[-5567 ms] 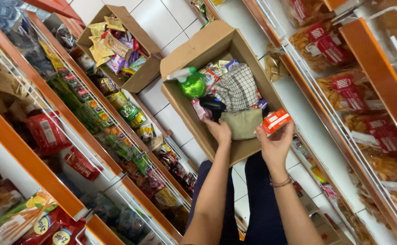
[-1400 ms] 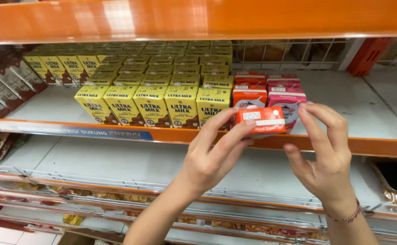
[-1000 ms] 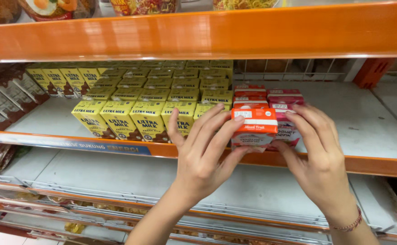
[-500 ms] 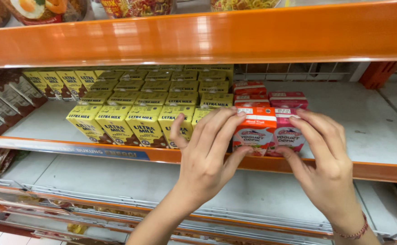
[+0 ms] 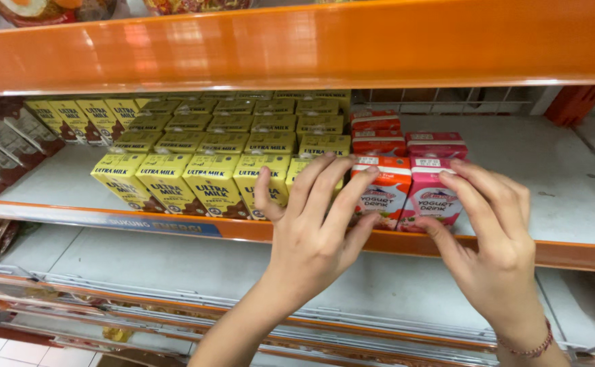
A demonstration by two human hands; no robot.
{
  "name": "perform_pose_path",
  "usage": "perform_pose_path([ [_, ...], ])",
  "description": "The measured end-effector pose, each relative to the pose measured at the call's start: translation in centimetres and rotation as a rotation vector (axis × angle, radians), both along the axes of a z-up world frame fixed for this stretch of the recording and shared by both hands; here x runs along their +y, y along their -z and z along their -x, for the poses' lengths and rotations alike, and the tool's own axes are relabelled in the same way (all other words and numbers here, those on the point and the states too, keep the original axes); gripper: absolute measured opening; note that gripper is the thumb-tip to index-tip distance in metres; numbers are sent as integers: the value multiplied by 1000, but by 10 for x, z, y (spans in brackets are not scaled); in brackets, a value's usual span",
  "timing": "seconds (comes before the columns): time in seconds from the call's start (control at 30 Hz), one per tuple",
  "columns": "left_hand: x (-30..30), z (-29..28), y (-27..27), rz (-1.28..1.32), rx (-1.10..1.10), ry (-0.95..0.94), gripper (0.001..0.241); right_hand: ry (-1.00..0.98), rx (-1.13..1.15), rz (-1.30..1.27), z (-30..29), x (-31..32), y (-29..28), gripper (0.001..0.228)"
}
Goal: The person takes yogurt drink cartons from a box, wipes them with a cloth, scans them with a handheld scanner, and places them onto a shelf.
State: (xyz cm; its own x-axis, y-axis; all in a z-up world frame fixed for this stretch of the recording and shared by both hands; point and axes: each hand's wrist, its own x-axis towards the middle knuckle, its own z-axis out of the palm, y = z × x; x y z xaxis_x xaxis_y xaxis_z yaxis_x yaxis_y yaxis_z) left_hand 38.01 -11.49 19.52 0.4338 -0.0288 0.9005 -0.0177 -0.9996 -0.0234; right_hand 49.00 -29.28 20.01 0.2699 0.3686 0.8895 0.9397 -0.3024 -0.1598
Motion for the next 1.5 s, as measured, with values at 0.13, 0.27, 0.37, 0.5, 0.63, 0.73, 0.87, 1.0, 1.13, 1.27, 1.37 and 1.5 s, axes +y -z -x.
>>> perform_pose_path([
  [0.13, -4, 1, 1, -1, 50, -34, 65, -81, 148, -52, 5, 3, 5, 54],
  [0.27, -6, 17, 10, -8, 3, -38, 59, 69, -75, -8, 1, -2, 25, 57],
  [0.37, -5, 45, 26, 10, -40, -26, 49, -39, -146, -174, -2, -7, 52, 47],
  [0.5, 1, 96, 59, 71, -42, -53, 42, -364, -63, -438, 17, 9, 102, 31],
  [0.63, 11, 154, 100, 248, -20, -89, 38, -536, 58, -376, 66, 47, 141, 25],
  [0.73, 21, 201, 134, 388, -18, -178, 37, -698, 168, -358, 117, 98, 155, 20],
  [0.87, 37, 258, 186, 644, 24, -313, 36, -906, 357, -298, 184, 166, 165, 18],
  [1.0, 44, 330, 253, 846, 108, -506, 31, -1057, 520, -122, 258, 220, 190, 17],
  [1.13, 54, 405, 332, 1015, 187, -683, 26, -1041, 603, 150, 319, 267, 235, 22],
  [1.27, 78, 465, 401, 1149, 200, -820, 29, -1045, 641, 332, 372, 317, 291, 23],
  [1.37, 111, 501, 459, 1207, 245, -900, 28, -1071, 702, 453, 409, 352, 347, 23],
  [1.5, 182, 526, 551, 1166, 368, -1020, 31, -1097, 802, 589, 444, 389, 431, 23],
])
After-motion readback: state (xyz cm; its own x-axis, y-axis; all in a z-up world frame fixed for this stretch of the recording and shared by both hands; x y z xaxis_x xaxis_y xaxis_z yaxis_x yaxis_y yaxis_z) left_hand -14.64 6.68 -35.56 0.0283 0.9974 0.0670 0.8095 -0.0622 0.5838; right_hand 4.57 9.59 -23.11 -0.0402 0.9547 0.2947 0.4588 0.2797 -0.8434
